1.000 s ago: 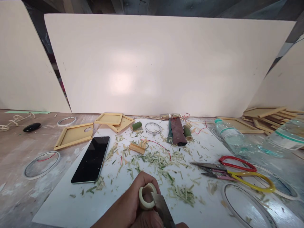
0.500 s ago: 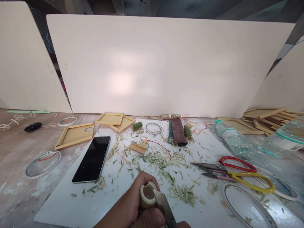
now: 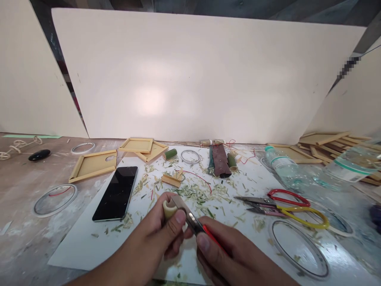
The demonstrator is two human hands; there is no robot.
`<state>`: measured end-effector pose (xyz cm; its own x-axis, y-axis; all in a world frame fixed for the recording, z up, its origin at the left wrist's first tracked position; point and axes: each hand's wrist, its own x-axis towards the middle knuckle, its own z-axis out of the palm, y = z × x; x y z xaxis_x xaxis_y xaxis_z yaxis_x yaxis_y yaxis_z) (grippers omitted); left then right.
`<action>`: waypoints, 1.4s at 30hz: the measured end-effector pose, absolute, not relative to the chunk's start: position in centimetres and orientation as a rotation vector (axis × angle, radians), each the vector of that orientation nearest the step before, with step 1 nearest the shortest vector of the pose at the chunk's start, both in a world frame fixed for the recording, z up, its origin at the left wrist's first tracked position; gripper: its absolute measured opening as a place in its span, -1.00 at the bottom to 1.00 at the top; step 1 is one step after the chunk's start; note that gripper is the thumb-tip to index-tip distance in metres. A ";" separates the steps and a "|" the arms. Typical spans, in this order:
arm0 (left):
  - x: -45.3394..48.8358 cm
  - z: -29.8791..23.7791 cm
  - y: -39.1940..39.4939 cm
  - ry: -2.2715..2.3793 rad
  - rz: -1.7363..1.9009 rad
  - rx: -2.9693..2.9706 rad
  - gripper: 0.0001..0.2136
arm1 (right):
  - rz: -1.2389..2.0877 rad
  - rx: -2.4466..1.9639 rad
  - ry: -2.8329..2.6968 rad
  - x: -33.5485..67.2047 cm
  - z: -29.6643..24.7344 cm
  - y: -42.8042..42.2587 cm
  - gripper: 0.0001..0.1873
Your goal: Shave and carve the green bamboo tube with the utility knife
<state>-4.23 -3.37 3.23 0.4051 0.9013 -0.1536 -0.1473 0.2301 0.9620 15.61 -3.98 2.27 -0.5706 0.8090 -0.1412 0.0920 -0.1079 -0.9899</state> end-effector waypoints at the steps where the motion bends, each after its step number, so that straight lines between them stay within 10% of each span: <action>1: -4.3 3.1 -3.1 0.911 0.895 1.113 -0.65 | 1.835 -0.987 -1.579 15.4 2.5 -3.4 -0.45; 42: -3.4 2.1 -1.9 0.943 1.022 1.462 -0.65 | 1.665 -0.891 -1.539 15.4 0.1 -3.2 -0.62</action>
<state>-3.43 -1.92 2.08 0.3196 0.9418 0.1044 0.0284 -0.1197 0.9924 15.44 -3.18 0.14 -0.5258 0.8500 -0.0311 -0.0358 -0.0587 -0.9976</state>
